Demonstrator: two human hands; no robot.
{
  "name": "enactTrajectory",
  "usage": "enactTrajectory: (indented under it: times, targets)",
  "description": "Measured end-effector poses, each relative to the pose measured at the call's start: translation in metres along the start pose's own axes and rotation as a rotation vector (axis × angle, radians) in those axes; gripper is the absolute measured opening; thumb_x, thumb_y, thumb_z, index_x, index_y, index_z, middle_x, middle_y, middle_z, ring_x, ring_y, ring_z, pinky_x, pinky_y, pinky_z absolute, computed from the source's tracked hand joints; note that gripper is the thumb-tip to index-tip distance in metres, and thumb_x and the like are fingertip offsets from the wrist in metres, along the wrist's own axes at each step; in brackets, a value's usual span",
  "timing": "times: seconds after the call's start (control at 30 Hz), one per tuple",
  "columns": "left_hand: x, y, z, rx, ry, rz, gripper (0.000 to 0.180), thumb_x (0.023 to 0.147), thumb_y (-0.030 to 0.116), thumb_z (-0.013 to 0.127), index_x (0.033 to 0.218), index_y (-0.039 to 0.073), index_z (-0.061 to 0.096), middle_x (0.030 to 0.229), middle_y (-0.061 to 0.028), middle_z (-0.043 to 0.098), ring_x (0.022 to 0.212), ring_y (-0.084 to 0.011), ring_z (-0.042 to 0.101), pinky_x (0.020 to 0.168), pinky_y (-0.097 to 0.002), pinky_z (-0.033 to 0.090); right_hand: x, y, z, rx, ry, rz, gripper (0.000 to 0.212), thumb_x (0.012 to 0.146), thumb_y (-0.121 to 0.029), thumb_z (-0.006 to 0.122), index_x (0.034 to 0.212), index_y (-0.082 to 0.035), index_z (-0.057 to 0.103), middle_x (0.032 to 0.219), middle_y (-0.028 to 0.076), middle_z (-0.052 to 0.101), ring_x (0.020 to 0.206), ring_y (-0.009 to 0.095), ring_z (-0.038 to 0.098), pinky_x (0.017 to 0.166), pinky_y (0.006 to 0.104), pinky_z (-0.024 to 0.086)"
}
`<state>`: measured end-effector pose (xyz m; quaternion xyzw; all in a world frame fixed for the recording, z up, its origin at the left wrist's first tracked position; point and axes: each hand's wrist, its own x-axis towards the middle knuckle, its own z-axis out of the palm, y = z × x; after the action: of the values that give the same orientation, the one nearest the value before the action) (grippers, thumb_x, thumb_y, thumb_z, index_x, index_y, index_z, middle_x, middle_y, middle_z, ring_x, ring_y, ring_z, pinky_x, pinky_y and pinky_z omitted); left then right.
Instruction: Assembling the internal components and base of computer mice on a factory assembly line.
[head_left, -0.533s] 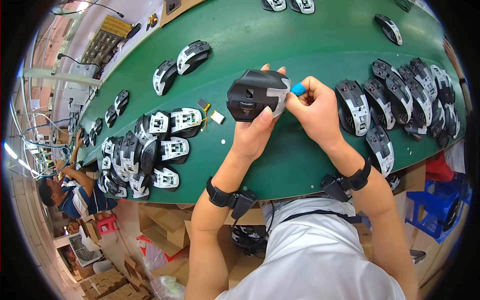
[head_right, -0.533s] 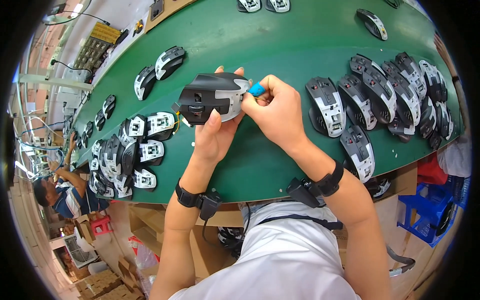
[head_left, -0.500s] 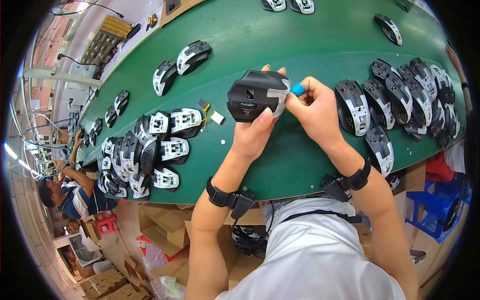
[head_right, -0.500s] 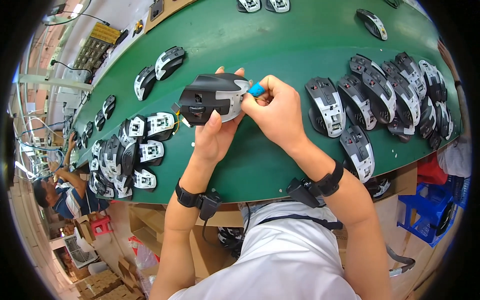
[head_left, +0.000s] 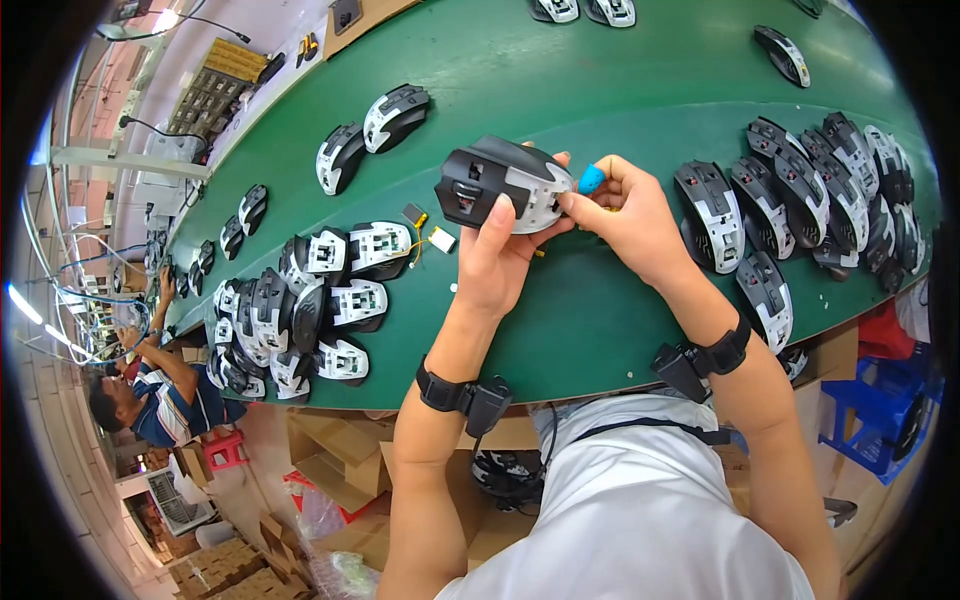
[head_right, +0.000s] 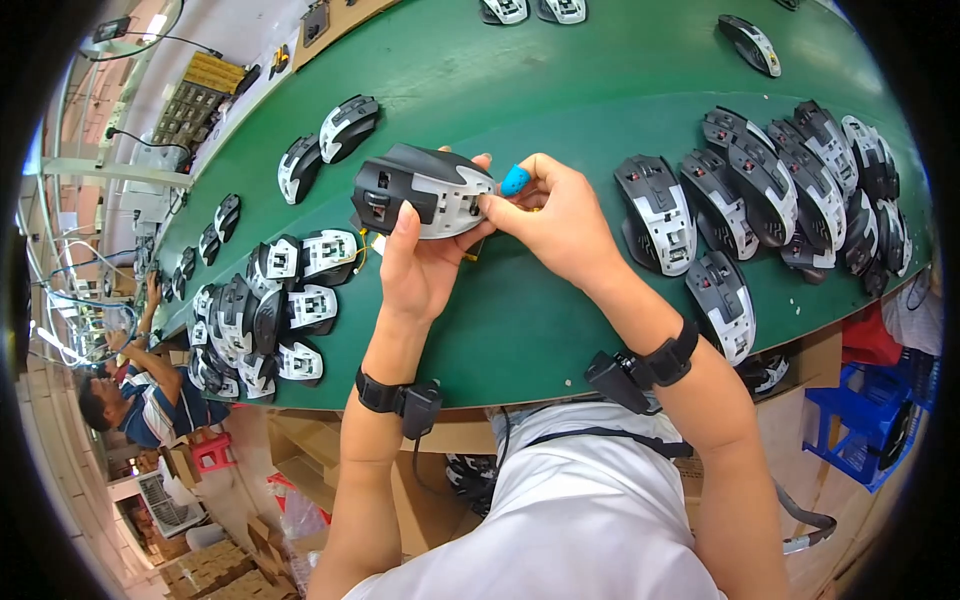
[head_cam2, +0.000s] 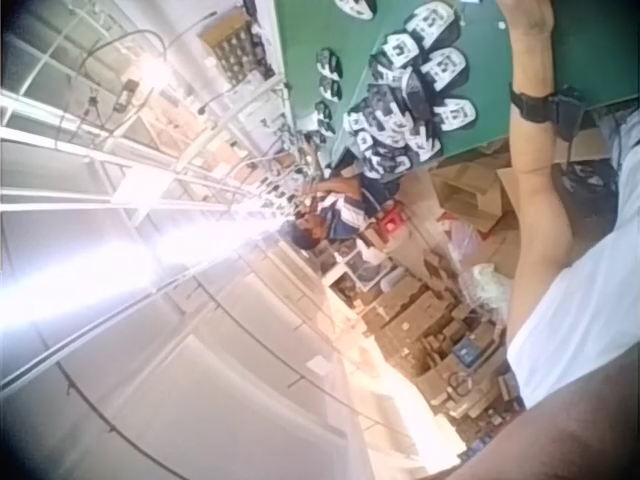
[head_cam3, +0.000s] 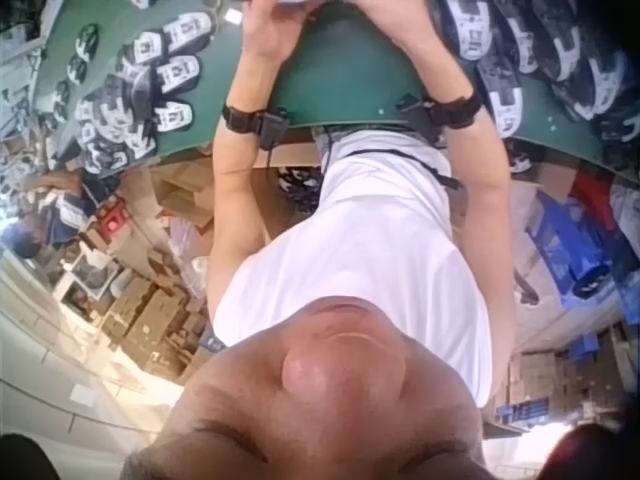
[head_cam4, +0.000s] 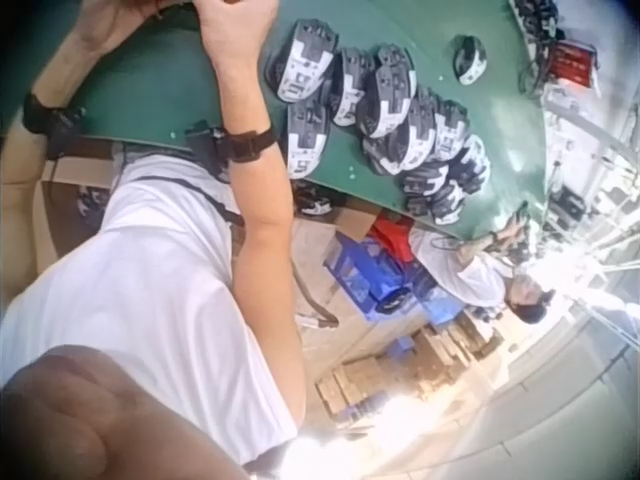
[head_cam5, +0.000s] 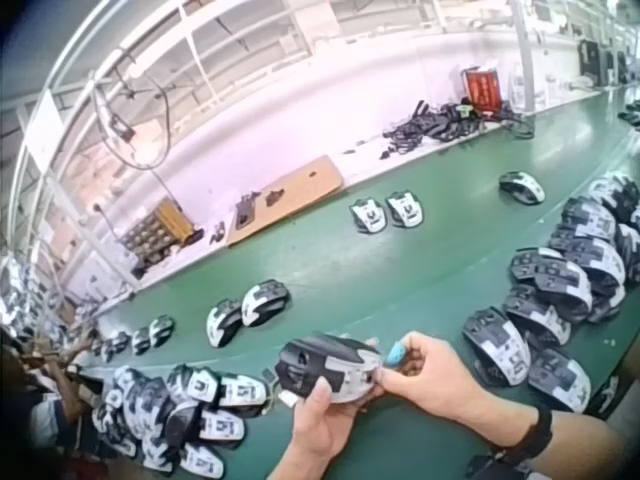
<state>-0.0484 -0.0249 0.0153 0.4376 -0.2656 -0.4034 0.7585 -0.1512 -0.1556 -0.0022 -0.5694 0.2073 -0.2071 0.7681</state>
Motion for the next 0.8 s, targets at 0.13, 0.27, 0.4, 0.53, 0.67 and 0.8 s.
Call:
enactTrajectory:
  times: [0.13,0.27,0.4,0.53,0.67,0.8]
  targets:
    - [0.003,0.004,-0.013,-0.01,0.091,-0.024,0.052,0.095,0.041,0.046,0.129,0.002,0.046,0.124,-0.0219,0.056,0.106,-0.0265,0.062,0.074,-0.0317,0.058,-0.006,0.0,0.007,-0.335,-0.014,-0.161,0.03,0.08,-0.02,0.074,0.093,-0.001,0.054,0.086,0.008,0.065,0.081,0.015,0.064,0.073,0.0306,0.051]
    - [0.001,0.013,-0.022,0.11,0.084,-0.191,0.045,0.09,0.035,0.053,0.117,-0.001,0.053,0.103,-0.0167,0.065,0.087,-0.0256,0.068,0.054,-0.027,0.053,-0.007,-0.005,0.007,-0.259,0.038,-0.271,0.038,0.083,-0.02,0.071,0.11,0.0,0.055,0.103,0.012,0.064,0.093,0.015,0.062,0.079,0.0296,0.049]
    - [-0.007,0.015,-0.01,0.219,-0.057,-0.406,0.051,0.078,0.023,0.073,0.118,-0.001,0.051,0.097,-0.0099,0.063,0.079,-0.0174,0.065,0.047,-0.0264,0.052,-0.008,-0.018,0.007,0.096,-0.1,0.097,0.042,0.088,-0.026,0.067,0.118,0.002,0.054,0.102,0.01,0.064,0.092,0.013,0.06,0.08,0.0287,0.05]
    - [-0.002,0.012,-0.003,0.091,0.01,-0.408,0.055,0.078,0.02,0.073,0.123,-0.001,0.047,0.099,-0.0102,0.062,0.082,-0.0168,0.064,0.057,-0.0263,0.052,-0.005,-0.014,0.006,0.074,-0.21,0.059,0.036,0.09,-0.024,0.066,0.114,0.001,0.057,0.099,0.007,0.064,0.089,0.012,0.06,0.076,0.0276,0.05]
    - [-0.001,-0.008,-0.001,0.048,-0.049,-0.2,0.055,0.082,0.01,0.066,0.129,-0.001,0.041,0.104,-0.0116,0.061,0.095,-0.0195,0.062,0.079,-0.0299,0.05,-0.005,-0.021,0.007,0.173,-0.002,-0.105,0.035,0.088,-0.02,0.068,0.114,0.001,0.057,0.105,0.008,0.064,0.095,0.013,0.06,0.085,0.0286,0.049]
    - [0.0,-0.016,0.004,-0.066,0.037,-0.161,0.054,0.085,0.003,0.061,0.134,0.0,0.036,0.114,-0.0128,0.057,0.104,-0.0204,0.058,0.088,-0.0347,0.049,-0.005,-0.018,0.006,0.124,0.021,-0.137,0.038,0.086,-0.018,0.07,0.115,0.001,0.056,0.108,0.009,0.064,0.099,0.015,0.061,0.088,0.0292,0.048]
